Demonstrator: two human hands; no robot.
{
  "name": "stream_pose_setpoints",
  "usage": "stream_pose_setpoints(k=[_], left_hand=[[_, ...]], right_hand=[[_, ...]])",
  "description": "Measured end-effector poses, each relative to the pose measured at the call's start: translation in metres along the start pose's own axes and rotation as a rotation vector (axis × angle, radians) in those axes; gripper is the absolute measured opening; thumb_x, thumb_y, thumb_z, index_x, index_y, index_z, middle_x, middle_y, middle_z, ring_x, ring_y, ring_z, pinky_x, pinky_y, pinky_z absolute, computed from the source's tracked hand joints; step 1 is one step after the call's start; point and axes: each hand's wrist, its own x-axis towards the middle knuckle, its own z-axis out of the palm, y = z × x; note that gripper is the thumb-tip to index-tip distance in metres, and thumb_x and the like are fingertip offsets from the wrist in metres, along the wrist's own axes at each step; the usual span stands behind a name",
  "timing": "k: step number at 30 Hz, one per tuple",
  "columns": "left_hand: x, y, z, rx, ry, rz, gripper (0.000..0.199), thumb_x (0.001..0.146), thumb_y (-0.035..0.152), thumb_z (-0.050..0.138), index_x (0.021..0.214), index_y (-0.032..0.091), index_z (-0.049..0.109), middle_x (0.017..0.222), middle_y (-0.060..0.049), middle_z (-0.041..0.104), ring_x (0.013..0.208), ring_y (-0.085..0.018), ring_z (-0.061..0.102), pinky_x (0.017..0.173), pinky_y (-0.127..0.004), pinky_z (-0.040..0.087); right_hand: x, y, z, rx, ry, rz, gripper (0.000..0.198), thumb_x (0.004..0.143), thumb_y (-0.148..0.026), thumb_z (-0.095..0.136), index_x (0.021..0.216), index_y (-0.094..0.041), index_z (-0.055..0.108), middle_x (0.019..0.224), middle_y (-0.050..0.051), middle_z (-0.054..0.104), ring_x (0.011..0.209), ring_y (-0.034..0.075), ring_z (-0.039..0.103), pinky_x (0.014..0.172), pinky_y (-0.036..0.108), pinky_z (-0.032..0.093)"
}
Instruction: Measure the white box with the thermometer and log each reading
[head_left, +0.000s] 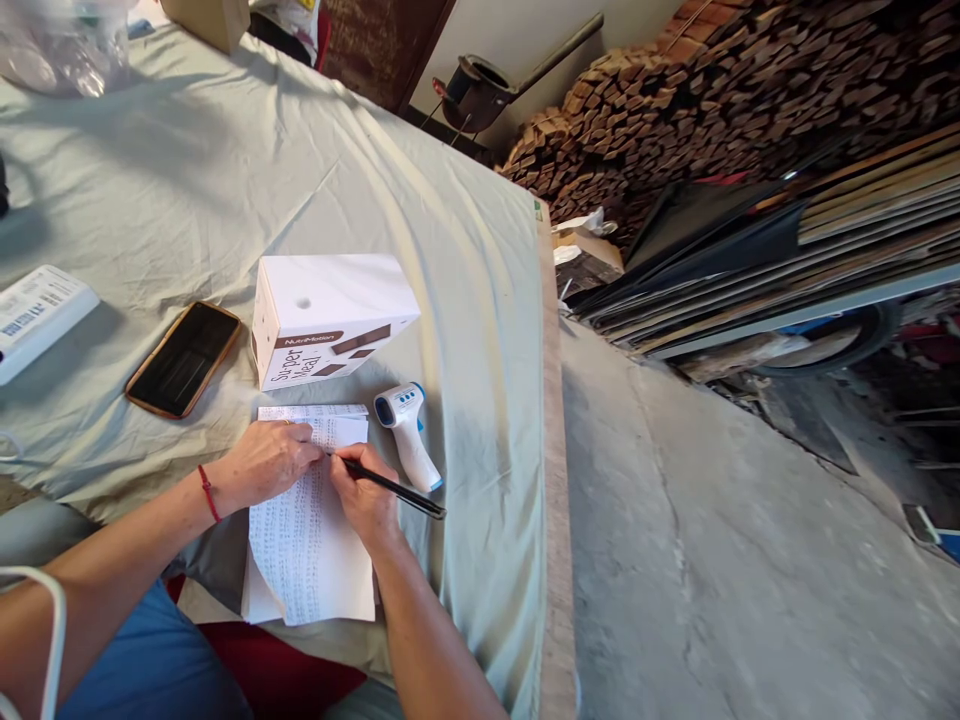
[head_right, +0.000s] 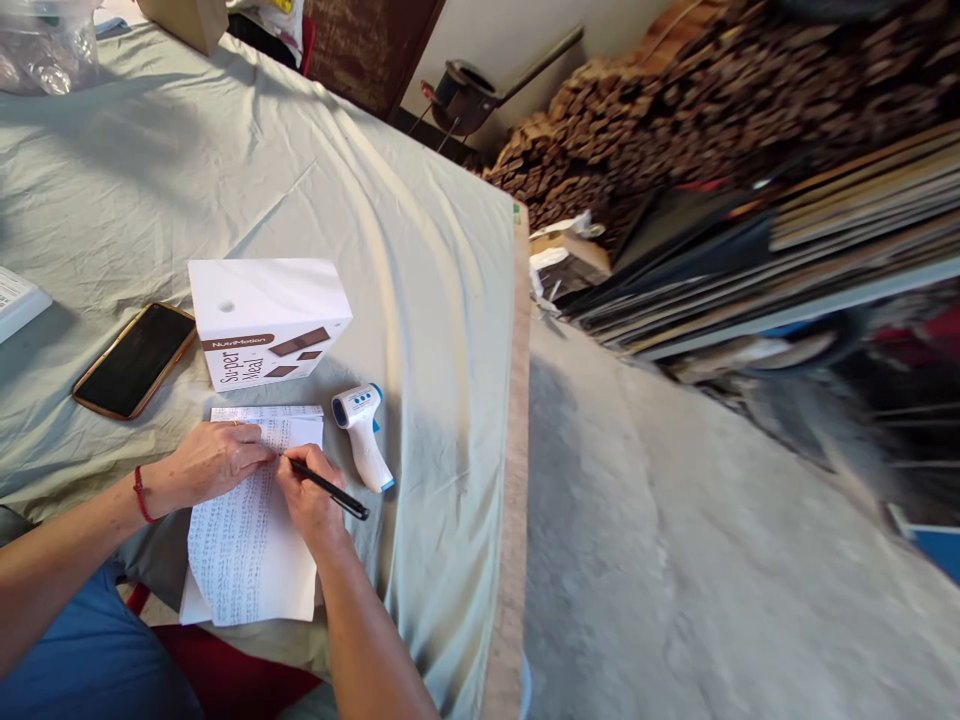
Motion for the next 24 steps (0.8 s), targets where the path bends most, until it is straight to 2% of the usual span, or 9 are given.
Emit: stream_pose_setpoints(k=[10, 18, 24], left_hand=[[0.0008, -0.0002, 0.0009, 0.063, -0.045, -0.008, 0.033, 0.099, 0.020, 0.047, 0.078, 0.021, 0.072, 0.075, -0.006, 0.061, 0.063, -0.020, 0.052, 0.057, -0.033, 0.039], [0.0031, 0.0061, -0.0055, 0.215, -0.170, -0.032, 0.032, 0.102, 0.018, 0.047, 0.090, 0.020, 0.076, 0.081, -0.006, 0.064, 0.069, -0.018, 0.055, 0.057, -0.029, 0.037], [0.0029, 0.0073, -0.0061, 0.262, -0.150, -0.003, 0.031, 0.103, 0.018, 0.048, 0.089, 0.019, 0.076, 0.079, -0.004, 0.063, 0.066, -0.016, 0.053, 0.053, -0.029, 0.030]], right_hand=[[0.0005, 0.0006, -0.0026, 0.016, -0.006, -0.007, 0.016, 0.085, -0.035, 0.060, 0.074, -0.024, 0.063, 0.062, -0.002, 0.065, 0.055, 0.016, 0.059, 0.057, 0.028, 0.052], [-0.0001, 0.0035, -0.0011, -0.033, 0.008, -0.068, 0.014, 0.087, -0.030, 0.059, 0.075, -0.023, 0.062, 0.062, -0.002, 0.064, 0.054, 0.014, 0.058, 0.055, 0.026, 0.050], [0.0007, 0.0028, -0.0025, -0.043, 0.014, -0.105, 0.013, 0.087, -0.028, 0.059, 0.076, -0.023, 0.062, 0.061, -0.003, 0.064, 0.053, 0.014, 0.059, 0.055, 0.026, 0.050]])
